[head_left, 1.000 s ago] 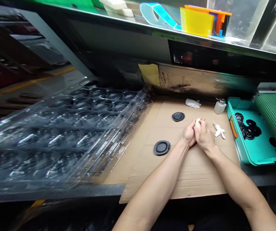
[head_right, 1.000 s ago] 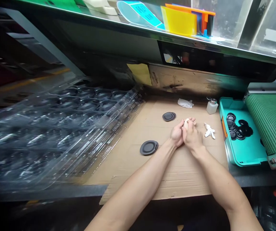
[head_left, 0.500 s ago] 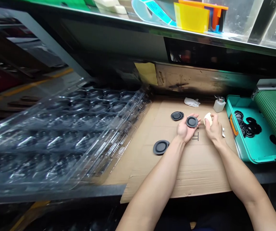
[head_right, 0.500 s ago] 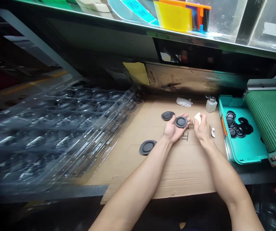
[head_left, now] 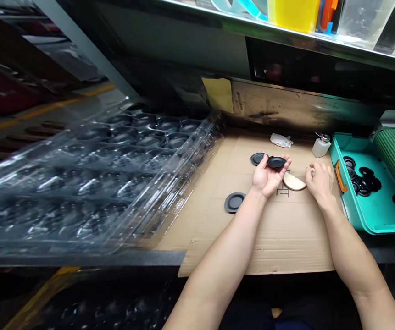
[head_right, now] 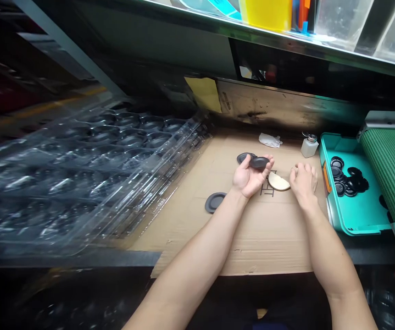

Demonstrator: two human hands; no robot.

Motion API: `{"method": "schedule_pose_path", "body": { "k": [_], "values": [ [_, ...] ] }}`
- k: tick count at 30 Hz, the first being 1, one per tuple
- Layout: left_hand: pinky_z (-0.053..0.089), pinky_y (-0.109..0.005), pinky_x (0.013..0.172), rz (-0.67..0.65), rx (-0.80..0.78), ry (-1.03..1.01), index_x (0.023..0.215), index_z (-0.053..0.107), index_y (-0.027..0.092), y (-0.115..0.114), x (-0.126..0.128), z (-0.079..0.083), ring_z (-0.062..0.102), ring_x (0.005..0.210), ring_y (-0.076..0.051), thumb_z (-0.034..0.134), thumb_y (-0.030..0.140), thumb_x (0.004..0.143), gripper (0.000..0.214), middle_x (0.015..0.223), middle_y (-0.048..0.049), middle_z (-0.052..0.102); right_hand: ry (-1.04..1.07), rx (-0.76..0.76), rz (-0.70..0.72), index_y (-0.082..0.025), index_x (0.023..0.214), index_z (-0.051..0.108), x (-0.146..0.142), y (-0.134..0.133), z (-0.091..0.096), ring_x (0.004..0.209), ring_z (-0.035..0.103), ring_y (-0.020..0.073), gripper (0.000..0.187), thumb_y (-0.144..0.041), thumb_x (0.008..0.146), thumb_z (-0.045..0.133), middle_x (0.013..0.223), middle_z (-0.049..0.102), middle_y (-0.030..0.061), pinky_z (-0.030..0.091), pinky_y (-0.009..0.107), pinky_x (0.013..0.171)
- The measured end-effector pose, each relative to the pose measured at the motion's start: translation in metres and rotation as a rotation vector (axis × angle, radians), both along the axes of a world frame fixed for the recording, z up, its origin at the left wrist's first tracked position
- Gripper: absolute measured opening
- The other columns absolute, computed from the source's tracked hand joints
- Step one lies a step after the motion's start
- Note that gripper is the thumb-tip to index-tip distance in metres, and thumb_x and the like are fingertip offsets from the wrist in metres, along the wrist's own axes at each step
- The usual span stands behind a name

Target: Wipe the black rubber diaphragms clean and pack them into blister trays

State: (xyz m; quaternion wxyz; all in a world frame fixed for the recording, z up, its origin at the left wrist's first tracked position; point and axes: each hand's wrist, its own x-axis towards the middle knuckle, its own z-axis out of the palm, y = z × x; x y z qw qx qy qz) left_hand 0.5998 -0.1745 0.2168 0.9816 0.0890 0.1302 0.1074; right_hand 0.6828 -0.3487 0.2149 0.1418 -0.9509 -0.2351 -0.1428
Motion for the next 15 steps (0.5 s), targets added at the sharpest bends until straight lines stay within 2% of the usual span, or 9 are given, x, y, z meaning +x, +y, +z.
{"method": "schedule_pose_path", "body": {
  "k": [3,7,10,15],
  "values": [
    [0.066,-0.026,0.075,-0.031,-0.031,0.031,0.134,0.059,0.004,-0.003,-0.001,0.006,0.076,0.106,-0.026,0.035,0.052,0.108,0.060,0.109,-0.0210,0.074,0.048,-0.105,-0.067,-0.019,0.118,0.070,0.002,-0.003,0.002,0.116,0.056,0.0353,0.031,-0.035,0.099,0.051,0.121,0.068,0.0161,0.042,0.044,0.094],
    [0.063,-0.020,0.063,-0.079,-0.035,0.103,0.132,0.060,0.003,-0.005,-0.003,0.010,0.077,0.082,-0.019,0.030,0.061,0.106,0.070,0.099,-0.0194,0.075,0.164,-0.165,-0.055,-0.017,0.113,0.070,0.006,-0.003,0.001,0.108,0.063,0.0319,0.028,-0.024,0.099,0.047,0.114,0.071,0.0168,0.045,0.041,0.091],
    [0.061,-0.019,0.057,-0.104,0.015,0.148,0.126,0.062,0.001,-0.007,-0.002,0.010,0.075,0.070,-0.017,0.030,0.065,0.104,0.075,0.090,-0.0181,0.075,0.147,-0.048,0.015,-0.015,0.111,0.069,0.012,-0.002,-0.001,0.107,0.065,0.0302,0.029,-0.019,0.098,0.043,0.113,0.072,0.0164,0.046,0.039,0.092],
    [0.060,-0.021,0.056,-0.132,0.106,0.193,0.117,0.067,0.003,-0.009,-0.001,0.007,0.074,0.069,-0.018,0.028,0.068,0.103,0.077,0.085,-0.0170,0.074,0.127,0.287,0.220,-0.015,0.115,0.066,0.015,0.000,0.002,0.108,0.065,0.0274,0.030,-0.027,0.099,0.045,0.117,0.072,0.0155,0.049,0.037,0.095]
  ]
}}
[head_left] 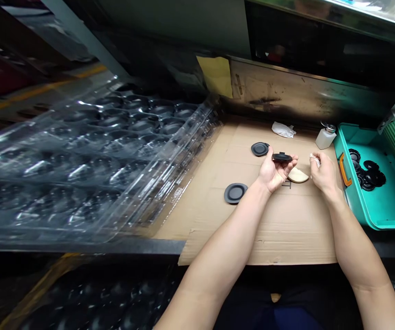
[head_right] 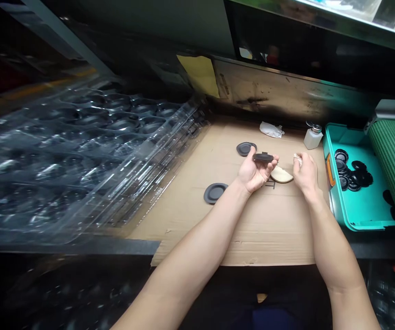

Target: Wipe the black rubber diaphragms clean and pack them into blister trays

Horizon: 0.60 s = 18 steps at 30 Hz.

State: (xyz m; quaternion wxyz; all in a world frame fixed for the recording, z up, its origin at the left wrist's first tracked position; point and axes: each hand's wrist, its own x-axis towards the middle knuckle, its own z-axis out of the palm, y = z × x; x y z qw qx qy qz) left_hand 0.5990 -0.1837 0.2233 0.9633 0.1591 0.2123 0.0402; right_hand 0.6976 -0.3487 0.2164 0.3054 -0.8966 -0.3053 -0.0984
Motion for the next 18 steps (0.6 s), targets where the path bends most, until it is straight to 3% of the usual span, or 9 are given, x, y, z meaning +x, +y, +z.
{"method": "schedule_pose_path", "body": {
  "k": [5,10,18],
  "values": [
    [0.057,-0.025,0.050,-0.164,0.244,0.008,0.104,0.069,0.007,-0.011,0.002,-0.011,0.069,0.058,-0.018,0.032,0.066,0.103,0.071,0.081,-0.0171,0.074,-0.016,0.085,0.148,-0.019,0.107,0.068,-0.009,0.003,0.009,0.102,0.065,0.0238,0.028,-0.036,0.102,0.046,0.108,0.072,0.0109,0.050,0.034,0.091],
    [0.045,-0.023,0.038,-0.200,0.538,0.033,0.082,0.066,0.014,-0.028,0.004,-0.020,0.060,0.043,-0.015,0.038,0.066,0.102,0.062,0.059,-0.0083,0.066,-0.050,-0.008,0.312,-0.019,0.106,0.068,-0.016,0.008,0.002,0.099,0.063,0.0219,0.024,-0.031,0.102,0.047,0.106,0.069,0.0094,0.048,0.030,0.090],
    [0.028,-0.022,0.032,-0.218,0.765,0.169,0.067,0.060,0.017,-0.032,0.005,-0.019,0.047,0.030,-0.012,0.034,0.065,0.103,0.065,0.046,-0.0057,0.059,-0.107,-0.251,0.248,-0.020,0.105,0.069,-0.022,0.010,0.001,0.092,0.063,0.0229,0.020,-0.027,0.101,0.050,0.102,0.070,0.0094,0.046,0.030,0.081]
  ]
}}
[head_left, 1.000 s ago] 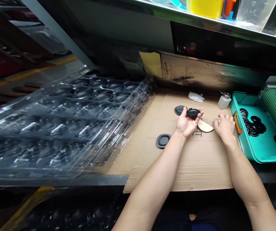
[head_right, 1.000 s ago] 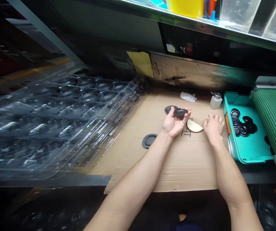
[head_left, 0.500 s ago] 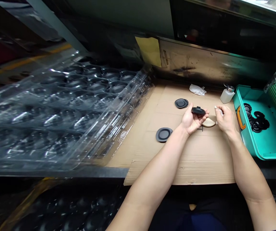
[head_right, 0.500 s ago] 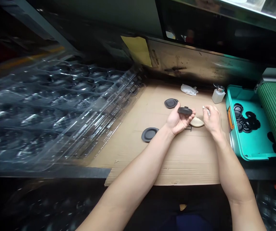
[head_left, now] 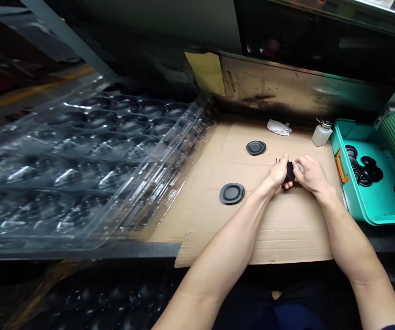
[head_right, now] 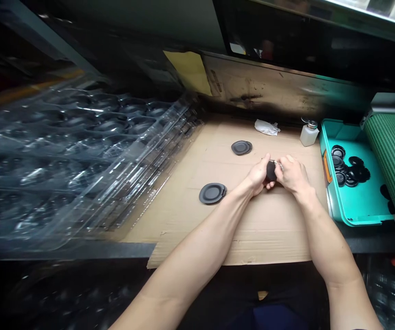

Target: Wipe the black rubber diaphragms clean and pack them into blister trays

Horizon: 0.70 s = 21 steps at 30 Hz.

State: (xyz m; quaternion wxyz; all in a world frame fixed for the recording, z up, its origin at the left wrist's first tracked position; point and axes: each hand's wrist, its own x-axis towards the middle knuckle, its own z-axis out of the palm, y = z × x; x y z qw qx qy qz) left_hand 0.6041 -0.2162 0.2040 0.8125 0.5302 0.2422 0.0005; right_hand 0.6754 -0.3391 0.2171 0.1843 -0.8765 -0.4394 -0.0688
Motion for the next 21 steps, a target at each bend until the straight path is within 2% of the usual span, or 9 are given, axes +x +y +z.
{"method": "schedule_pose_path", "body": {
  "k": [6,12,17,21],
  "values": [
    [0.029,-0.022,0.032,0.053,0.126,-0.002,0.058,0.059,0.018,-0.0040,0.0022,-0.0033,0.049,0.029,-0.013,0.039,0.064,0.103,0.068,0.041,-0.0058,0.056,-0.058,-0.014,0.005,-0.019,0.102,0.069,-0.0024,0.0052,0.0020,0.094,0.064,0.0231,0.022,-0.025,0.100,0.048,0.102,0.070,0.0098,0.045,0.030,0.081],
    [0.031,-0.023,0.033,0.054,0.163,-0.025,0.055,0.061,0.018,-0.0043,0.0027,-0.0085,0.050,0.028,-0.014,0.046,0.069,0.099,0.069,0.039,-0.0078,0.056,-0.038,-0.089,-0.069,-0.021,0.098,0.070,-0.0041,0.0036,0.0027,0.091,0.065,0.0234,0.020,-0.027,0.099,0.051,0.102,0.073,0.0084,0.044,0.031,0.076],
    [0.034,-0.024,0.033,0.054,0.236,-0.022,0.052,0.061,0.018,-0.0065,0.0016,-0.0077,0.051,0.029,-0.015,0.043,0.068,0.100,0.072,0.040,-0.0082,0.057,-0.056,-0.046,-0.069,-0.021,0.098,0.071,-0.0063,0.0027,0.0037,0.093,0.066,0.0231,0.023,-0.028,0.100,0.050,0.100,0.073,0.0079,0.044,0.030,0.079],
    [0.034,-0.023,0.032,0.051,0.215,-0.027,0.051,0.061,0.017,-0.0074,0.0003,-0.0055,0.051,0.029,-0.014,0.044,0.065,0.101,0.071,0.041,-0.0079,0.058,-0.025,-0.039,-0.081,-0.021,0.097,0.073,-0.0065,0.0024,0.0039,0.092,0.067,0.0228,0.021,-0.027,0.098,0.052,0.100,0.074,0.0076,0.045,0.030,0.079]
  ]
}}
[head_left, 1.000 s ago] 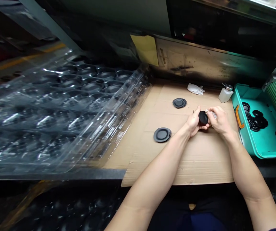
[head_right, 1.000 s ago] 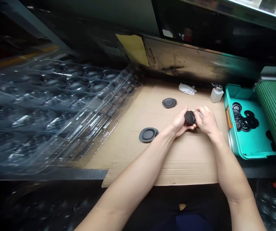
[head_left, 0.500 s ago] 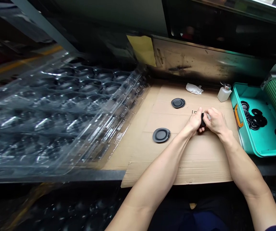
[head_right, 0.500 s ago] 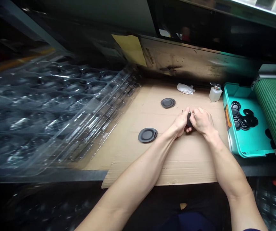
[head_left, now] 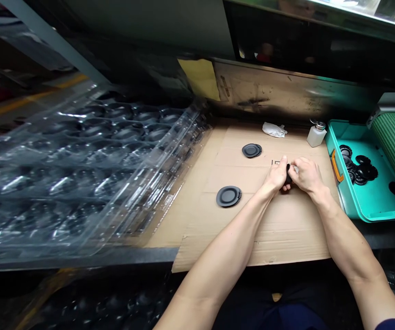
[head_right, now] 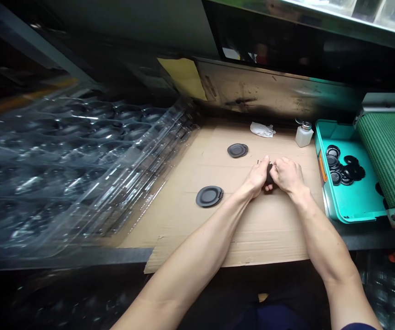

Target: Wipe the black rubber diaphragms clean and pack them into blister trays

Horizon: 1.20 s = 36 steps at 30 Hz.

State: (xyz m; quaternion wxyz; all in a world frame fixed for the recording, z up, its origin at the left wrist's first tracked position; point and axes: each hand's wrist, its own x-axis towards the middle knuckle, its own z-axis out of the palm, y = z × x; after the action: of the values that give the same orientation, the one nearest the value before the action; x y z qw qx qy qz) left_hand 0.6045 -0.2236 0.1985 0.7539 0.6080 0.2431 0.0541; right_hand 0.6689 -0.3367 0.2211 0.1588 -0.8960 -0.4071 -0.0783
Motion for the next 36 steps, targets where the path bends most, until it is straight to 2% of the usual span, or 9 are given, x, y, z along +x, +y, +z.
{"method": "schedule_pose_path", "body": {
  "k": [13,16,20,22,26,29,32,36],
  "values": [
    [0.032,-0.024,0.032,-0.021,-0.006,-0.017,0.050,0.060,0.018,-0.002,-0.003,0.002,0.049,0.027,-0.014,0.049,0.066,0.099,0.070,0.037,-0.0065,0.055,0.014,-0.004,-0.014,-0.022,0.092,0.075,-0.001,-0.003,0.006,0.088,0.067,0.0225,0.022,-0.027,0.095,0.054,0.096,0.075,0.0076,0.045,0.030,0.077],
    [0.033,-0.024,0.033,-0.025,0.033,-0.009,0.049,0.060,0.018,-0.002,-0.003,0.000,0.050,0.028,-0.014,0.047,0.069,0.098,0.072,0.037,-0.0065,0.054,0.015,0.016,-0.019,-0.022,0.096,0.076,-0.001,-0.002,0.005,0.090,0.068,0.0228,0.023,-0.029,0.095,0.053,0.098,0.076,0.0078,0.045,0.030,0.078],
    [0.035,-0.024,0.033,-0.021,0.073,0.038,0.054,0.060,0.018,-0.001,0.000,0.000,0.051,0.031,-0.015,0.042,0.067,0.101,0.070,0.042,-0.0074,0.058,0.047,0.001,-0.076,-0.023,0.090,0.077,-0.002,-0.001,0.005,0.087,0.069,0.0236,0.022,-0.030,0.092,0.056,0.095,0.077,0.0073,0.046,0.031,0.075],
    [0.034,-0.024,0.032,0.004,-0.032,0.051,0.060,0.061,0.018,0.001,0.002,0.003,0.052,0.033,-0.015,0.036,0.060,0.104,0.065,0.045,-0.0076,0.060,0.077,0.056,-0.083,-0.023,0.091,0.077,-0.001,-0.002,0.005,0.087,0.070,0.0235,0.023,-0.030,0.090,0.056,0.095,0.078,0.0069,0.047,0.031,0.076],
    [0.034,-0.020,0.031,0.013,-0.493,0.085,0.082,0.063,0.013,0.013,0.004,0.014,0.052,0.035,-0.013,0.019,0.050,0.107,0.063,0.056,-0.0114,0.065,0.104,0.319,-0.126,-0.020,0.093,0.078,0.010,-0.006,-0.001,0.091,0.071,0.0229,0.026,-0.031,0.089,0.055,0.097,0.079,0.0072,0.050,0.031,0.084],
    [0.039,-0.017,0.033,0.036,-0.778,0.110,0.098,0.062,0.008,0.025,0.003,0.021,0.053,0.037,-0.011,0.019,0.043,0.108,0.057,0.064,-0.0139,0.068,0.113,0.421,-0.194,-0.019,0.089,0.077,0.023,-0.008,-0.012,0.086,0.071,0.0229,0.027,-0.035,0.087,0.055,0.090,0.079,0.0070,0.051,0.032,0.082],
    [0.043,-0.015,0.035,0.054,-0.892,0.108,0.105,0.059,0.006,0.032,0.002,0.023,0.057,0.040,-0.011,0.021,0.038,0.108,0.051,0.068,-0.0142,0.070,0.121,0.441,-0.206,-0.019,0.085,0.077,0.030,-0.007,-0.021,0.078,0.070,0.0224,0.028,-0.038,0.086,0.056,0.083,0.077,0.0064,0.050,0.032,0.078],
    [0.046,-0.017,0.035,0.050,-0.934,0.109,0.111,0.058,0.005,0.033,0.001,0.023,0.058,0.040,-0.012,0.019,0.038,0.108,0.052,0.070,-0.0135,0.070,0.111,0.446,-0.191,-0.019,0.083,0.076,0.030,-0.006,-0.023,0.078,0.070,0.0222,0.029,-0.039,0.084,0.056,0.083,0.077,0.0068,0.050,0.031,0.078]
  ]
}}
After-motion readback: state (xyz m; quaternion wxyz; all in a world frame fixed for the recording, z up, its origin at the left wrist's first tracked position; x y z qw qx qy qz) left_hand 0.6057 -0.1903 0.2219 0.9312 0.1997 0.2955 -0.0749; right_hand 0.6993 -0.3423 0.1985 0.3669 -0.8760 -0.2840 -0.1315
